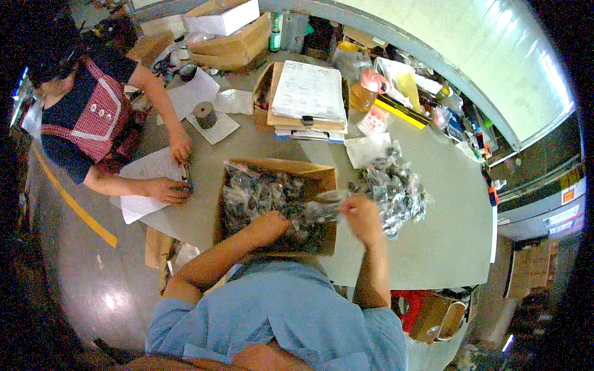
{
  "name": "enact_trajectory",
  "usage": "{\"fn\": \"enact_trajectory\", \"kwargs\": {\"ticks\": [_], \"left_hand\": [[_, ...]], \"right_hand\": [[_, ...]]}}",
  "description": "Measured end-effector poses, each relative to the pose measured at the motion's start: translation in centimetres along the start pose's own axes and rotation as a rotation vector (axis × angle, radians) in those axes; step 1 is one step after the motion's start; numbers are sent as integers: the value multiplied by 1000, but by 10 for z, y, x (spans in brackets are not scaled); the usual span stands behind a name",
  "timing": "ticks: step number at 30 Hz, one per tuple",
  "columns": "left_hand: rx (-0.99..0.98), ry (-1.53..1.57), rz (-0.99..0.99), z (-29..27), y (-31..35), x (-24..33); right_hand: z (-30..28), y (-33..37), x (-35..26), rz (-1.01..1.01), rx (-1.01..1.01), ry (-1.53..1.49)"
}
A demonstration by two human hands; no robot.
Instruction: The person takes small plastic bags containing metal parts out of a box and places them onto a table, while another person handles a clipboard and documents.
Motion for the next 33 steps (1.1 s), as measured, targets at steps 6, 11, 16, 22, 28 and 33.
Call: {"fn": "enact_trajectory", "kwargs": {"ticks": [6, 11, 16, 22, 28, 33], "left_hand": [[4, 197, -116, -22, -7, -2], [155, 365, -215, -50, -11, -11], [236, 273, -171, -52, 7, -25], [296, 323, -254, -62, 10, -30], [494, 266, -170, -84, 2, -15], [534, 587, -9, -98, -8, 9]], "right_hand": [[-77, 6, -18, -133, 660, 389], [99, 31, -10, -150, -301, 65], [168, 30, 14, -29, -531, 316], [159, 32, 14, -156, -558, 506], [80, 31, -67, -441, -239, 161], [83, 31, -72, -566, -265, -115]]}}
Point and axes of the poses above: each hand's wrist, its own y-axis away from the middle knuckle, its own z-axis out of the palm, x = y × z, the point moved 8 cm from there along -y, towards the middle knuckle, and after that the axes turned 13 degrees about x, right-handed, at the moved point
